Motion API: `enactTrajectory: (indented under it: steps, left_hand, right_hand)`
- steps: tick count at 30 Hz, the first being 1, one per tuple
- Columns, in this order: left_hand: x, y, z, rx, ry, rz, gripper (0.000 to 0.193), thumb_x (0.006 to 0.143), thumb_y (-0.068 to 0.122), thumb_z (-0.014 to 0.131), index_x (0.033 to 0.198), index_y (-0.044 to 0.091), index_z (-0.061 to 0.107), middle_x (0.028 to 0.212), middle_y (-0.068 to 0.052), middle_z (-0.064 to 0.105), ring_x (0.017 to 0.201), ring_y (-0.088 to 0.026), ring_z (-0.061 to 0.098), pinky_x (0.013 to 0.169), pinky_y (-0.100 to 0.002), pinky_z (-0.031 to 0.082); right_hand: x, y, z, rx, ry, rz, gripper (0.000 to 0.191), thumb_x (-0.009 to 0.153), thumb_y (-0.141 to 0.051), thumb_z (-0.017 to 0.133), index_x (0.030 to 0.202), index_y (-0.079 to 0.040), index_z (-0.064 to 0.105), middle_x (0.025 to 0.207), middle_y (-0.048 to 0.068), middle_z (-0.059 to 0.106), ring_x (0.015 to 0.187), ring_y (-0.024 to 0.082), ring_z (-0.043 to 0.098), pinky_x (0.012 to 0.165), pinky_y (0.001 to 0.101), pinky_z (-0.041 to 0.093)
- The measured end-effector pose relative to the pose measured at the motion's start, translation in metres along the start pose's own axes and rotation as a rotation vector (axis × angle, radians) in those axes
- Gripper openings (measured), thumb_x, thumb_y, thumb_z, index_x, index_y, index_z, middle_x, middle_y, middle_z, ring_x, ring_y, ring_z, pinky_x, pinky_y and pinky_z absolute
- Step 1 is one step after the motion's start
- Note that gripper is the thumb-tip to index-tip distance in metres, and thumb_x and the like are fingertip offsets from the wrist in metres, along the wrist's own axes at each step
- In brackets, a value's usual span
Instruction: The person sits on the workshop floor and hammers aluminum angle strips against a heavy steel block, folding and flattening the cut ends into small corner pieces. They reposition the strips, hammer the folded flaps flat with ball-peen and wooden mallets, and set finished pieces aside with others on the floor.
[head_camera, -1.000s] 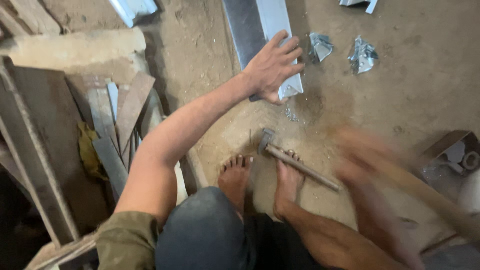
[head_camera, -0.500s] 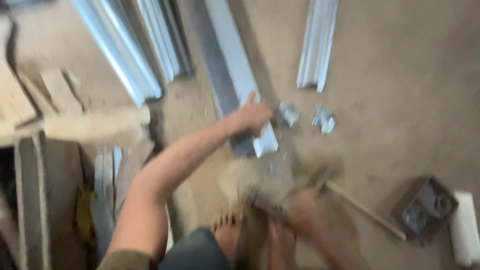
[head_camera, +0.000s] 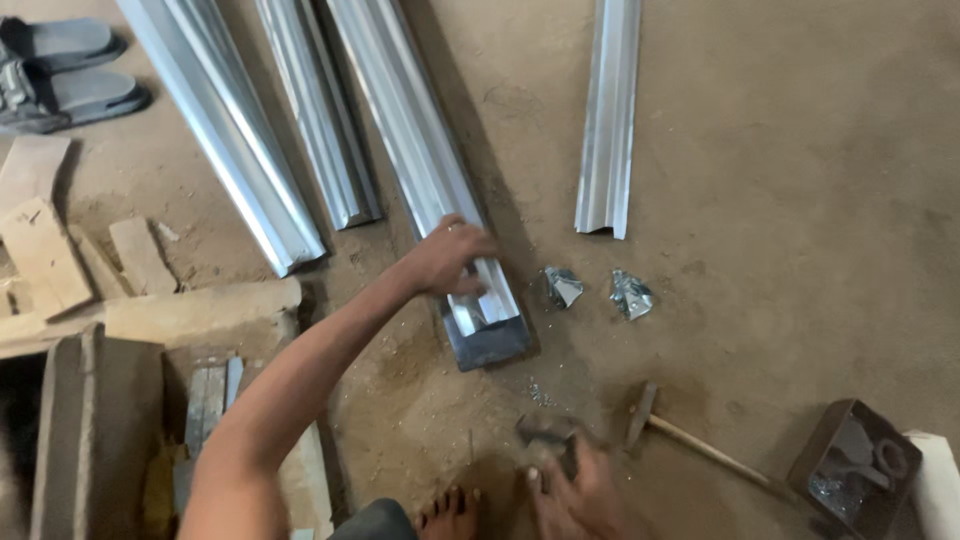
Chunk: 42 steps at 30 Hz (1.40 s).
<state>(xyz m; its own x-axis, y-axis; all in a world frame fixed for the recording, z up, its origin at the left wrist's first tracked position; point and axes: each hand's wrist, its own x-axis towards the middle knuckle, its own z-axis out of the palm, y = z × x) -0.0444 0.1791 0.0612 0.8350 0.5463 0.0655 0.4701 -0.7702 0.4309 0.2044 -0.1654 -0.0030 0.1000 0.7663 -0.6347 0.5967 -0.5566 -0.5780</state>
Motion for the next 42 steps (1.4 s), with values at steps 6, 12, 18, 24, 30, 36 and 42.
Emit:
enactTrajectory:
  steps: [6, 12, 18, 24, 30, 36, 42]
  left_hand:
    - [0.071, -0.002, 0.043, 0.159, -0.256, -0.176, 0.069, 0.1, 0.069, 0.035, 0.11, 0.015, 0.076, 0.108, -0.012, 0.074, 0.114, -0.032, 0.064, 0.117, -0.06, 0.024]
    - [0.056, -0.005, 0.06, 0.188, -0.292, -0.251, 0.094, 0.101, 0.078, 0.015, 0.074, 0.01, 0.075, 0.069, -0.014, 0.068, 0.079, -0.031, 0.07, 0.12, -0.055, 0.02]
    - [0.048, 0.007, 0.042, 0.208, -0.19, -0.238, 0.096, 0.098, 0.082, 0.014, 0.074, 0.01, 0.074, 0.065, -0.014, 0.068, 0.075, -0.03, 0.07, 0.122, -0.055, 0.017]
    - [0.053, 0.001, 0.049, 0.205, -0.088, -0.234, 0.095, 0.093, 0.084, 0.018, 0.078, 0.01, 0.076, 0.063, -0.015, 0.068, 0.074, -0.033, 0.071, 0.115, -0.059, 0.015]
    - [0.049, 0.002, 0.053, 0.196, -0.129, -0.263, 0.097, 0.096, 0.084, 0.019, 0.074, 0.009, 0.076, 0.067, -0.016, 0.069, 0.077, -0.033, 0.071, 0.121, -0.055, 0.017]
    - [0.049, 0.001, 0.053, 0.198, -0.108, -0.271, 0.096, 0.096, 0.084, 0.02, 0.079, 0.008, 0.077, 0.065, -0.016, 0.069, 0.075, -0.032, 0.071, 0.12, -0.055, 0.016]
    - [0.052, -0.003, 0.06, 0.166, -0.044, -0.254, 0.096, 0.093, 0.085, 0.022, 0.076, 0.01, 0.078, 0.065, -0.016, 0.068, 0.074, -0.034, 0.07, 0.117, -0.056, 0.016]
  right_hand:
    - [0.034, -0.043, -0.022, 0.003, 0.496, -0.721, 0.061, 0.099, -0.024, 0.065, 0.149, 0.005, 0.043, 0.136, 0.031, 0.059, 0.126, 0.038, 0.056, 0.104, 0.0482, 0.044]
    - [0.025, -0.106, -0.048, 0.382, 0.261, -0.592, 0.053, 0.107, -0.017, 0.06, 0.156, -0.012, 0.041, 0.085, 0.004, 0.061, 0.066, 0.008, 0.054, 0.056, 0.0251, 0.047]
    - [0.032, -0.149, -0.003, 0.598, 0.287, -0.677, 0.054, 0.111, -0.01, 0.057, 0.16, -0.015, 0.036, 0.089, 0.003, 0.06, 0.068, 0.008, 0.055, 0.058, 0.024, 0.047]
    - [0.047, -0.124, -0.003, 0.623, 0.356, -0.494, 0.017, 0.113, -0.02, 0.055, 0.122, -0.005, 0.055, 0.078, 0.004, 0.062, 0.06, 0.012, 0.058, 0.052, 0.0263, 0.048]
    - [0.046, -0.135, 0.028, 0.77, 0.175, -0.17, 0.02, 0.111, -0.021, 0.053, 0.107, -0.002, 0.057, 0.079, 0.009, 0.061, 0.059, 0.016, 0.058, 0.052, 0.0328, 0.048]
    - [0.062, -0.12, 0.027, 0.141, 0.175, -1.04, 0.042, 0.096, 0.002, 0.061, 0.137, 0.005, 0.056, 0.114, 0.014, 0.071, 0.102, 0.023, 0.071, 0.091, 0.0348, 0.059]
    - [0.079, -0.102, -0.021, 0.968, 0.286, -0.734, 0.012, 0.112, -0.018, 0.06, 0.112, -0.006, 0.06, 0.098, 0.009, 0.065, 0.078, 0.018, 0.062, 0.067, 0.0339, 0.053]
